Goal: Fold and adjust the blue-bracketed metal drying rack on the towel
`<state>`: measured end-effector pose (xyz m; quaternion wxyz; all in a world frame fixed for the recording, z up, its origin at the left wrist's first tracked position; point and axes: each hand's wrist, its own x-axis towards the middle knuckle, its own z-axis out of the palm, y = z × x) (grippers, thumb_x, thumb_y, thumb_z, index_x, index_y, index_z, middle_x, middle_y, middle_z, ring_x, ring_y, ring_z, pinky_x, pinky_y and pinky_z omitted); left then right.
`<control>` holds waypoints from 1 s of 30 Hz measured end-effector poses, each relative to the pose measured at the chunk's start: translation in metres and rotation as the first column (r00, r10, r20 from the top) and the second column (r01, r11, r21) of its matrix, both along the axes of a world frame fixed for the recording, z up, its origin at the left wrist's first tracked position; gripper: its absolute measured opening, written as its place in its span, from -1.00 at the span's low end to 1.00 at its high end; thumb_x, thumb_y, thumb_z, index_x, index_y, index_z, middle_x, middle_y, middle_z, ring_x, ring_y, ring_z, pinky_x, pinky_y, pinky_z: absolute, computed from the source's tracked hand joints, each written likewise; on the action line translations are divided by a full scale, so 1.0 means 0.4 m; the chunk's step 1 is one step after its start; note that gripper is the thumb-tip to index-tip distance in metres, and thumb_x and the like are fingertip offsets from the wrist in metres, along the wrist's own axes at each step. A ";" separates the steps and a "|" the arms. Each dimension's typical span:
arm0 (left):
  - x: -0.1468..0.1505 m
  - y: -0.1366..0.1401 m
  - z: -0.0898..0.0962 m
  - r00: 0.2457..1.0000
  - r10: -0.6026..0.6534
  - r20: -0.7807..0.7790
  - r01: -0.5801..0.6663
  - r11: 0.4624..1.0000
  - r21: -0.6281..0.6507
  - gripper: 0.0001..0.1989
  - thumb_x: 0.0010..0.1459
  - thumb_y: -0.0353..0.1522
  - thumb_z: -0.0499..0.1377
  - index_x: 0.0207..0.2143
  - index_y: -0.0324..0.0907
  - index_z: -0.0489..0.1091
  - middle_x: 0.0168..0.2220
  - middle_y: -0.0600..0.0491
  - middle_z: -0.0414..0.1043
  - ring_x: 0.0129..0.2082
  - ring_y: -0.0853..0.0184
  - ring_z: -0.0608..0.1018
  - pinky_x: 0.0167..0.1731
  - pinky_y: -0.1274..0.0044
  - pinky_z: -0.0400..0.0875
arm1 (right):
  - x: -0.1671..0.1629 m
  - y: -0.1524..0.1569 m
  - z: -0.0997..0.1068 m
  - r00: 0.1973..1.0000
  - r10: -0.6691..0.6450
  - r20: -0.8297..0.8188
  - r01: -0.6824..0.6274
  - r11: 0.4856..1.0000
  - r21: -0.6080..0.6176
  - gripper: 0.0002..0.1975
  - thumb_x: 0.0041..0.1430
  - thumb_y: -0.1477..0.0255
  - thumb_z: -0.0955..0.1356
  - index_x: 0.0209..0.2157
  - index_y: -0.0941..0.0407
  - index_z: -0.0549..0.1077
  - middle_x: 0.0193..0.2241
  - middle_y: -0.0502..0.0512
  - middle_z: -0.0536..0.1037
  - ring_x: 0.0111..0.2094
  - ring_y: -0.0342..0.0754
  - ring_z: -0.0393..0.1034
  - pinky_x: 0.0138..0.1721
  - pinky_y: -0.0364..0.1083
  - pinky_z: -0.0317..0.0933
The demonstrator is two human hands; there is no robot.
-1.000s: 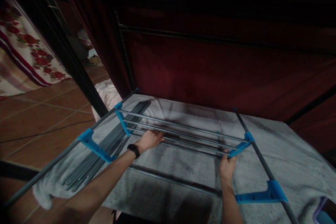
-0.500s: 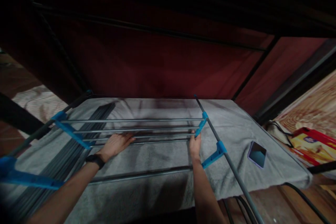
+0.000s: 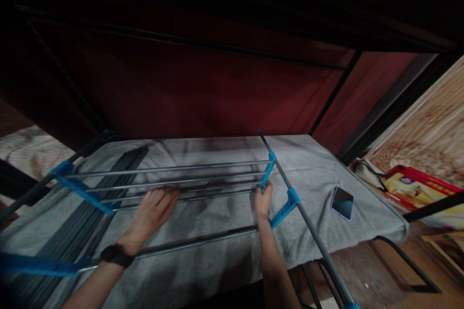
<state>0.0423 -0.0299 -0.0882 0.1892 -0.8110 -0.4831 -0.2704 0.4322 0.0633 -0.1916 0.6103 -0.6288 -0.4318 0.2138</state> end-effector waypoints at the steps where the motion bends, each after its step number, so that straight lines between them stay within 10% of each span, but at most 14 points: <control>1: 0.006 -0.001 0.011 0.999 0.035 0.012 -0.035 0.999 0.037 -0.73 0.45 -0.32 0.01 0.00 -0.10 0.49 -0.12 -0.09 0.58 -0.10 0.14 0.58 -0.06 0.32 0.40 | 0.001 -0.005 0.008 1.000 -0.025 0.014 0.025 1.000 0.012 -0.48 0.03 0.23 0.27 0.05 0.06 0.32 0.05 0.22 0.43 0.16 0.13 0.28 0.25 0.13 0.14; 12: -0.116 0.044 0.032 0.954 0.283 -0.098 -0.287 0.957 -0.032 -0.50 0.47 -0.08 -0.12 -0.07 -0.20 0.49 -0.21 -0.17 0.55 -0.13 0.02 0.54 0.00 0.21 0.29 | 0.017 0.074 0.145 0.998 0.052 0.021 -0.053 0.996 0.073 -0.66 0.07 0.14 0.34 -0.22 0.08 0.45 -0.23 0.13 0.54 -0.17 0.04 0.40 -0.05 0.00 0.29; 17: -0.172 0.049 0.031 0.936 0.343 -0.075 -0.347 0.936 -0.054 -0.42 0.43 0.04 -0.11 -0.30 -0.17 0.47 -0.34 -0.15 0.50 -0.25 0.03 0.52 -0.17 0.28 0.27 | 0.002 0.074 0.162 0.999 0.052 -0.008 -0.052 0.998 0.046 -0.56 0.15 -0.05 0.32 -0.51 0.02 0.30 -0.60 -0.07 0.31 -0.50 -0.09 0.16 -0.39 -0.06 0.17; 30: -0.186 0.063 0.042 0.955 0.268 -0.127 -0.281 0.954 -0.102 -0.51 0.45 -0.05 -0.04 -0.35 -0.18 0.44 -0.40 -0.11 0.50 -0.30 0.13 0.55 -0.23 0.36 0.32 | 0.035 0.087 0.132 0.996 -0.016 0.082 0.019 0.999 -0.033 -0.57 0.08 0.00 0.36 -0.60 0.03 0.31 -0.68 -0.04 0.29 -0.54 -0.05 0.20 -0.44 -0.04 0.12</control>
